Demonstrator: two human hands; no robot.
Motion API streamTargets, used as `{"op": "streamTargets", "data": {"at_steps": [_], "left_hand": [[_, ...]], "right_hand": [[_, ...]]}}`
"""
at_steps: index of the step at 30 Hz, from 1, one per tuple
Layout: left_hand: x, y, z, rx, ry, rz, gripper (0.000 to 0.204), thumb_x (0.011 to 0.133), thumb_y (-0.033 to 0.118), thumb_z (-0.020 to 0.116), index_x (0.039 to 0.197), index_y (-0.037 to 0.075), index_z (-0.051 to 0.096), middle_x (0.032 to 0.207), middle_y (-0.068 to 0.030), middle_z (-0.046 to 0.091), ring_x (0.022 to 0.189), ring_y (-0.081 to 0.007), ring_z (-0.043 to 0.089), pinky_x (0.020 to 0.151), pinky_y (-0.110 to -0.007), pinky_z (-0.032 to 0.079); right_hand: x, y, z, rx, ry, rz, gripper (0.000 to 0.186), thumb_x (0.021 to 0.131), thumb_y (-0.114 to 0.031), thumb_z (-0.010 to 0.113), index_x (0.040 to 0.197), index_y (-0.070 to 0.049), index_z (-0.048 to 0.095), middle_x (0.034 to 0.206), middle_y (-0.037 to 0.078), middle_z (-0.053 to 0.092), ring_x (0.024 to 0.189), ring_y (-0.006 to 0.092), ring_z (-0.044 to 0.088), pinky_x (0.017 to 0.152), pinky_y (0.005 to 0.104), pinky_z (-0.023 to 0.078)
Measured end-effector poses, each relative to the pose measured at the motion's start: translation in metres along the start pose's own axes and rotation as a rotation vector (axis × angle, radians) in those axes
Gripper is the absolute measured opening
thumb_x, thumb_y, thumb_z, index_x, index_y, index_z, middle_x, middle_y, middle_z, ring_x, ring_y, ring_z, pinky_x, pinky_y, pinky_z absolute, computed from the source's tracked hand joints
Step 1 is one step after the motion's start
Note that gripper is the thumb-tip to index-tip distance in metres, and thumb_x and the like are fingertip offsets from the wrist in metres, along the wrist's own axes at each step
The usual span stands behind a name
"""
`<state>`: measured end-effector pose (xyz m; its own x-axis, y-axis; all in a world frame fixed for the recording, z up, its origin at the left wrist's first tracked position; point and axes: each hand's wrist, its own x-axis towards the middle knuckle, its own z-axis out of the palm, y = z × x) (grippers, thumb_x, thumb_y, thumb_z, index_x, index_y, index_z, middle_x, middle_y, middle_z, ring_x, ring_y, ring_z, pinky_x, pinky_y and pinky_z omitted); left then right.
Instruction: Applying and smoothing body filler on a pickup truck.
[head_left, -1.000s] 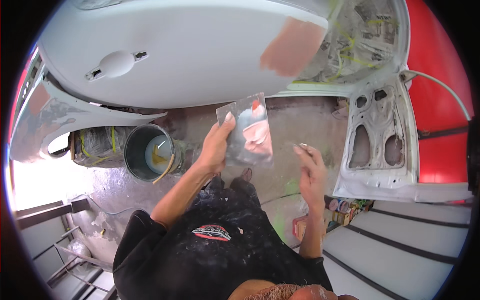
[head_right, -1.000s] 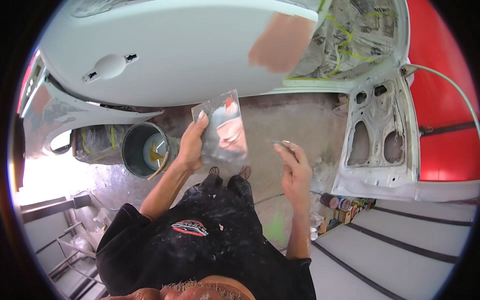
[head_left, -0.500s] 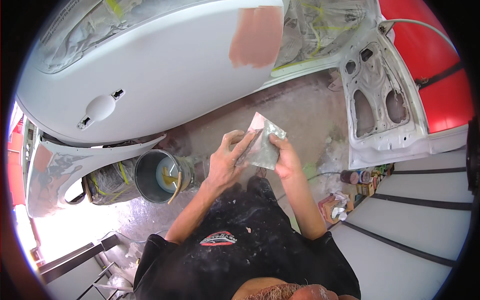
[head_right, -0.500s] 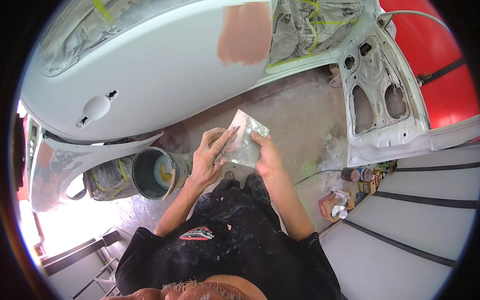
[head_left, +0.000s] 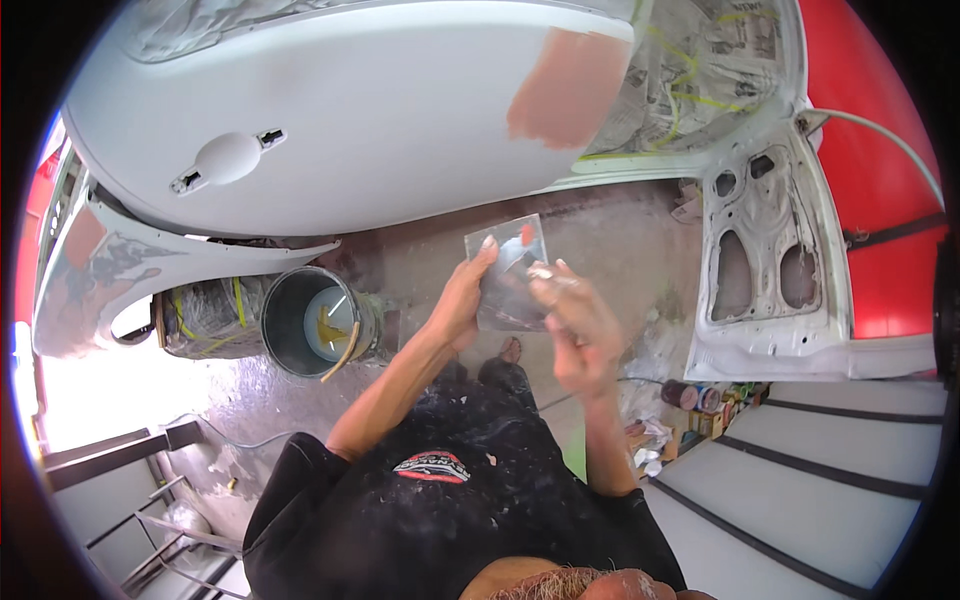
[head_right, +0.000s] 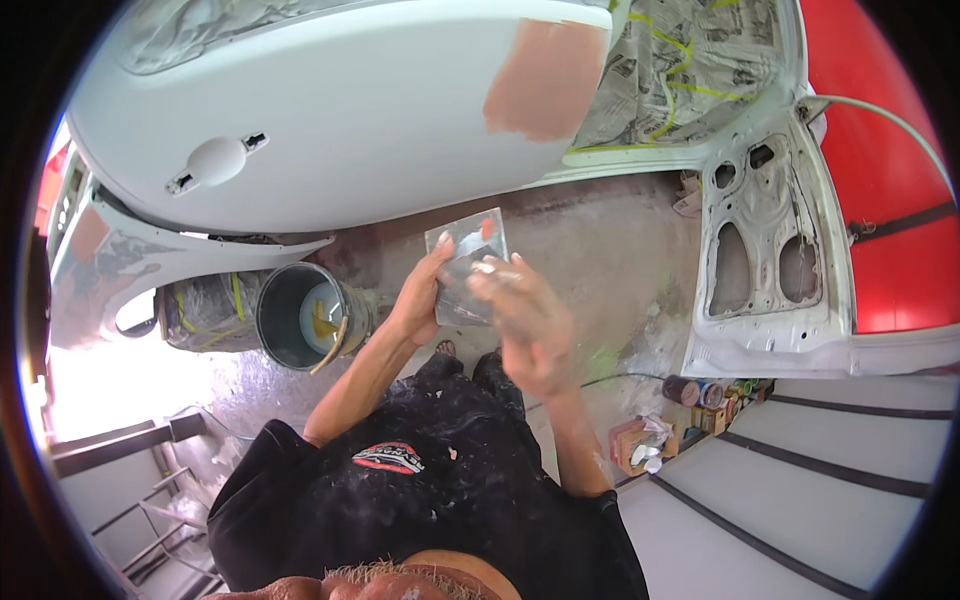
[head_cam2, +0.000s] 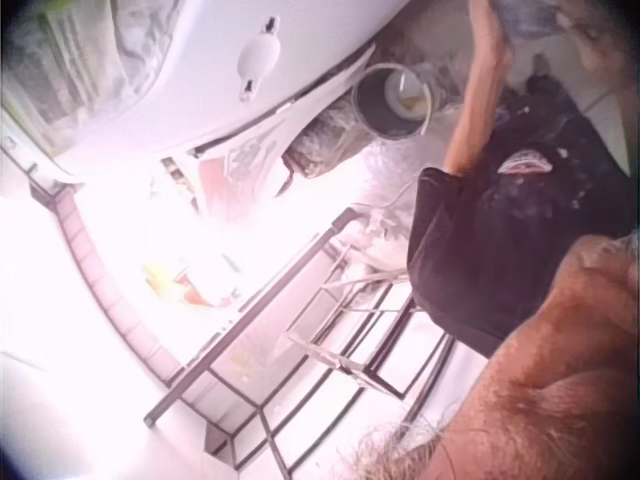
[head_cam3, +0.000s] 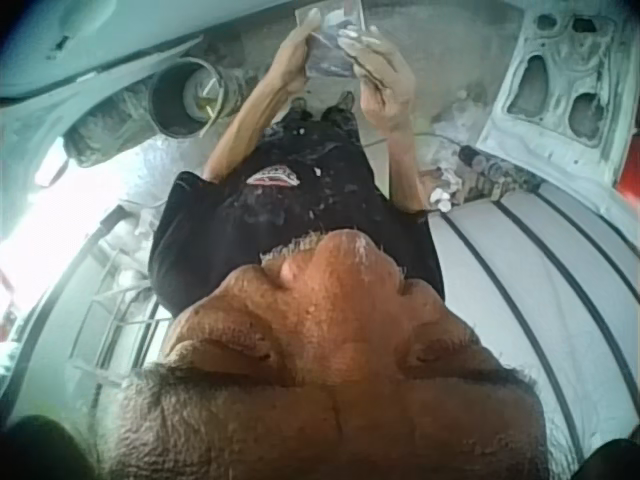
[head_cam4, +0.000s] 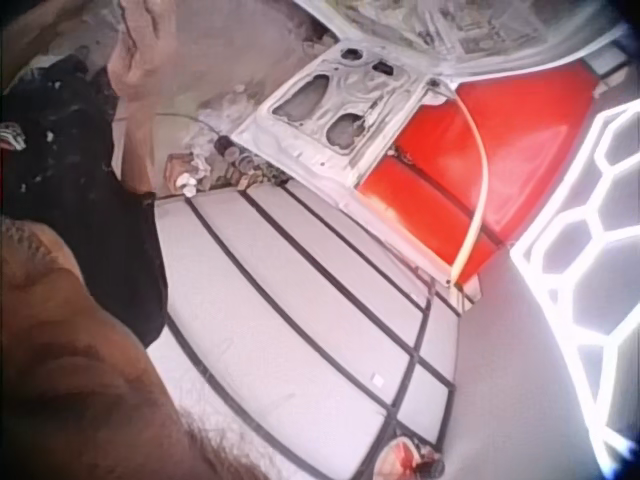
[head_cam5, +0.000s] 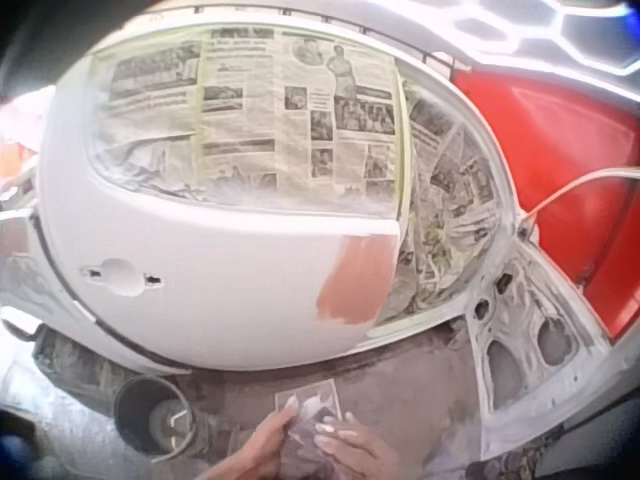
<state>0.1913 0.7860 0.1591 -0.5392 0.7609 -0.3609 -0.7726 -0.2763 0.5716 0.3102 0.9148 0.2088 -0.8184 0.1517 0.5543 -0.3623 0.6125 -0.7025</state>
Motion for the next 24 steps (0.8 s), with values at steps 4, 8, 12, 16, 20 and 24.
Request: {"op": "streamTargets", "data": {"at_steps": [4, 8, 12, 16, 20, 24], "left_hand": [[0.007, -0.005, -0.007, -0.408, -0.192, -0.139, 0.049, 0.105, 0.041, 0.041, 0.136, 0.004, 0.050, 0.124, -0.0167, 0.063, 0.109, -0.0276, 0.065, 0.094, -0.044, 0.055], [-0.009, 0.007, 0.004, -0.285, -0.130, -0.160, 0.049, 0.105, 0.040, 0.041, 0.136, 0.001, 0.050, 0.123, -0.0169, 0.063, 0.111, -0.0290, 0.065, 0.096, -0.045, 0.054], [-0.011, 0.004, 0.003, -0.272, -0.113, -0.177, 0.051, 0.105, 0.037, 0.043, 0.138, -0.001, 0.048, 0.126, -0.0182, 0.062, 0.112, -0.0295, 0.065, 0.097, -0.044, 0.054], [-0.014, 0.006, 0.000, -0.344, -0.001, -0.175, 0.050, 0.105, 0.037, 0.045, 0.140, 0.001, 0.047, 0.130, -0.0173, 0.060, 0.115, -0.0281, 0.063, 0.097, -0.043, 0.053], [-0.020, 0.027, -0.004, -0.045, -0.118, 0.088, 0.053, 0.103, 0.038, 0.049, 0.137, -0.002, 0.047, 0.128, -0.0176, 0.061, 0.110, -0.0276, 0.066, 0.092, -0.042, 0.056], [-0.014, 0.020, -0.004, -0.033, -0.055, -0.007, 0.051, 0.103, 0.037, 0.050, 0.136, -0.003, 0.048, 0.126, -0.0171, 0.062, 0.110, -0.0273, 0.066, 0.092, -0.042, 0.056]], "right_hand": [[-0.008, -0.018, 0.007, -0.276, -0.183, -0.121, 0.048, 0.077, -0.014, 0.067, 0.124, -0.024, 0.071, 0.130, 0.008, 0.057, 0.127, 0.0341, 0.052, 0.111, 0.0635, 0.031], [-0.019, -0.018, -0.016, -0.337, -0.248, -0.055, 0.049, 0.076, -0.016, 0.069, 0.124, -0.024, 0.071, 0.130, 0.007, 0.056, 0.127, 0.0339, 0.052, 0.111, 0.0632, 0.032], [-0.022, -0.018, -0.029, -0.508, -0.319, -0.107, 0.050, 0.075, -0.010, 0.067, 0.124, -0.023, 0.070, 0.131, 0.006, 0.056, 0.127, 0.0327, 0.052, 0.110, 0.0591, 0.036], [-0.021, -0.002, -0.050, -0.630, -0.245, 0.049, 0.054, 0.073, 0.000, 0.065, 0.122, -0.022, 0.071, 0.123, 0.006, 0.062, 0.120, 0.0332, 0.058, 0.107, 0.0525, 0.043], [-0.038, 0.025, -0.065, -0.509, -0.174, 0.233, 0.050, 0.080, 0.004, 0.064, 0.126, -0.015, 0.067, 0.116, 0.008, 0.065, 0.114, 0.0284, 0.062, 0.101, 0.0464, 0.049], [-0.020, 0.038, -0.044, 0.502, 0.636, 0.485, 0.040, 0.095, -0.013, 0.063, 0.133, -0.003, 0.055, 0.103, 0.008, 0.065, 0.092, 0.0160, 0.064, 0.085, 0.0334, 0.054]]}}
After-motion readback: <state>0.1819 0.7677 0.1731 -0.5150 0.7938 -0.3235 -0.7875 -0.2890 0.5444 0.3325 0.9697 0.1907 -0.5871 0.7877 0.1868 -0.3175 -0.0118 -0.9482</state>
